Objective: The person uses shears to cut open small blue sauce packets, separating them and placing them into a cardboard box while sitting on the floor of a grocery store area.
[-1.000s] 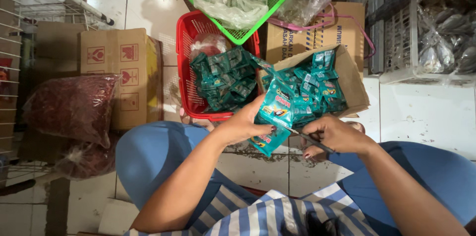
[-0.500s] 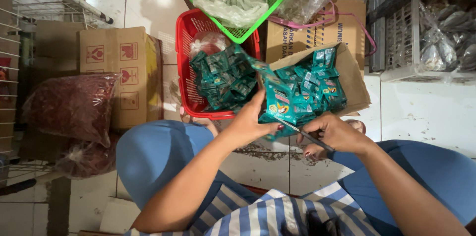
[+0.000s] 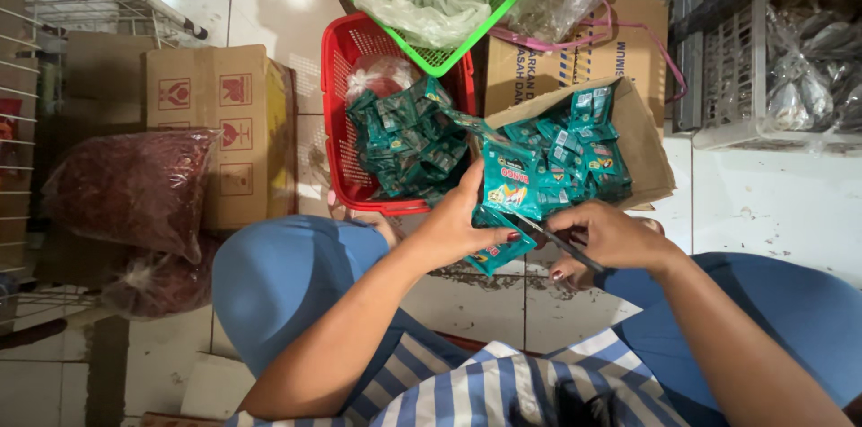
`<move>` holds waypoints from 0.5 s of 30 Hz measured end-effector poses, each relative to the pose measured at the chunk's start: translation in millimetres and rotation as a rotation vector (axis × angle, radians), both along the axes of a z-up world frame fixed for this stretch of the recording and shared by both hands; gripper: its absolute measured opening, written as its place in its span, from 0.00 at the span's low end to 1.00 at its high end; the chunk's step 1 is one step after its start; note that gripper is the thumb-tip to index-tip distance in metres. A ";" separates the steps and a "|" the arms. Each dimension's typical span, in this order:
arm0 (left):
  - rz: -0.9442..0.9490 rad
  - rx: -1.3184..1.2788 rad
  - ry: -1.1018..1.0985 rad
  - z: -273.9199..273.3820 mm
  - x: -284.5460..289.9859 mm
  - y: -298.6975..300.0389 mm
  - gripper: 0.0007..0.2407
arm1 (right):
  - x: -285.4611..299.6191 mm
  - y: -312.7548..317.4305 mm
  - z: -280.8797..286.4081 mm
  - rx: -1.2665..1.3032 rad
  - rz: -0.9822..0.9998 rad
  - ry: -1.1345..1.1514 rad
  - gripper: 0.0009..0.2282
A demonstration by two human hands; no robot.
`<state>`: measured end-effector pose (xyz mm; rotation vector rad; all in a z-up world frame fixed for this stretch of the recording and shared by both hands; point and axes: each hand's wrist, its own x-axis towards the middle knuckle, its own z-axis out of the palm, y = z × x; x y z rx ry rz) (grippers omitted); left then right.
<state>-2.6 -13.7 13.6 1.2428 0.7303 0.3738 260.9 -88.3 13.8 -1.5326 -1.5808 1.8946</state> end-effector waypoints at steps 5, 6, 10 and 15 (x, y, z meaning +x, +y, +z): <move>-0.048 0.391 -0.153 -25.6 1.8 -3.6 0.44 | -3.4 -1.5 -2.5 0.223 0.102 -0.043 0.19; -0.063 0.372 -0.167 -25.9 2.2 -3.6 0.43 | -4.5 -2.3 -2.8 0.244 0.100 -0.011 0.19; -0.076 0.214 0.157 -14.5 -0.3 0.0 0.41 | -13.8 -4.5 2.6 0.164 -0.024 -0.088 0.18; 0.077 0.436 0.181 14.5 0.5 2.0 0.28 | -13.7 -6.1 6.6 0.290 -0.044 -0.088 0.19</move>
